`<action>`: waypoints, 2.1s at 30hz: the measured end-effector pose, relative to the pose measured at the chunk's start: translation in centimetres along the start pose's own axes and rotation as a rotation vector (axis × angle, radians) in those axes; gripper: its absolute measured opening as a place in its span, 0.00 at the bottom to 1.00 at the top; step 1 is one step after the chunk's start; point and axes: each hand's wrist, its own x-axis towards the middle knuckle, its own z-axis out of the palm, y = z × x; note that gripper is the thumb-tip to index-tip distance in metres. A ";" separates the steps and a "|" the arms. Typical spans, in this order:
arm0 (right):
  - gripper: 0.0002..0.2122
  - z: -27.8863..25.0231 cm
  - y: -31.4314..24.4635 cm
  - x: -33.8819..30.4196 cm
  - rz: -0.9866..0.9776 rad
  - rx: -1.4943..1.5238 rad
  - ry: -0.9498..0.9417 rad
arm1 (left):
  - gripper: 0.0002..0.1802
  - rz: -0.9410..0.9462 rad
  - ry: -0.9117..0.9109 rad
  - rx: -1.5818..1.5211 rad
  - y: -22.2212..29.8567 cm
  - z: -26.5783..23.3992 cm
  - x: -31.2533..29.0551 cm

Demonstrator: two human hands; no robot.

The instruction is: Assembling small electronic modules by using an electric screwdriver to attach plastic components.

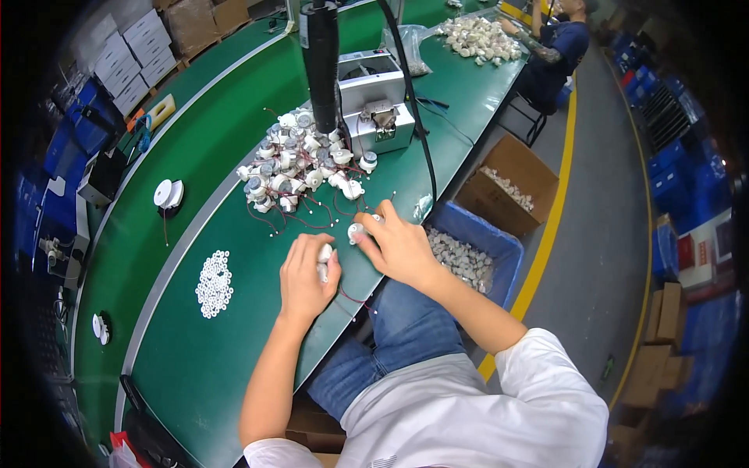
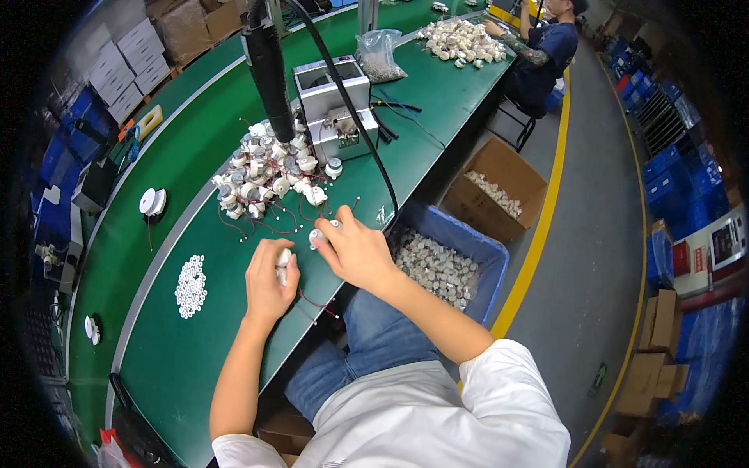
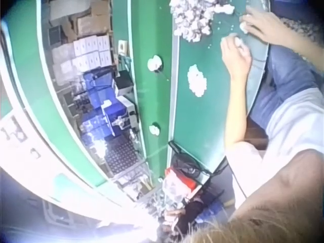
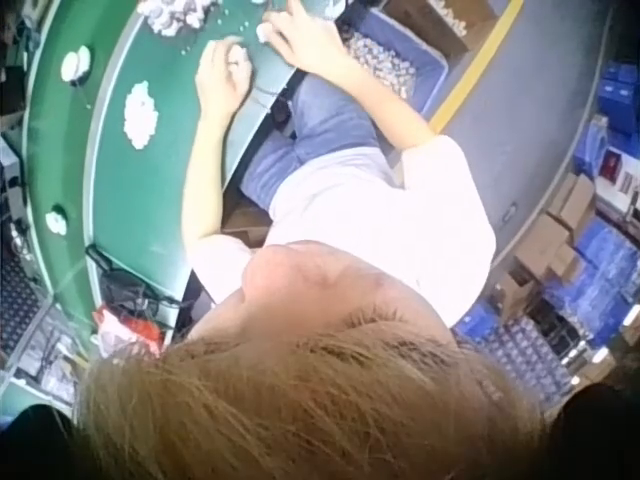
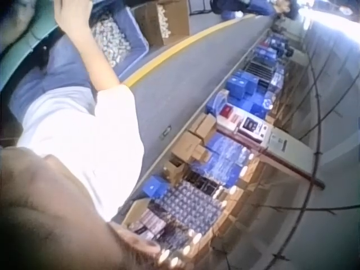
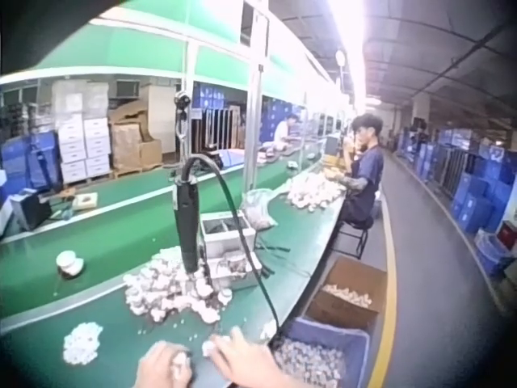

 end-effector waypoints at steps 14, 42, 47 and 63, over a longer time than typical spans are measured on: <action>0.27 -3.1 2.9 -5.9 0.332 2.311 -0.115 | 0.11 -0.195 0.114 -0.140 -0.4 -0.5 0.1; 0.16 -7.6 12.6 -24.0 0.649 0.226 0.340 | 0.18 0.205 -0.499 -0.035 13.3 21.1 -2.2; 0.20 -7.0 16.2 -24.6 0.649 0.257 0.251 | 0.31 0.265 -0.565 -0.107 14.5 25.4 -0.8; 0.19 -6.9 15.0 -16.5 0.498 0.376 -0.141 | 0.11 0.144 -0.228 -0.107 5.7 3.7 6.7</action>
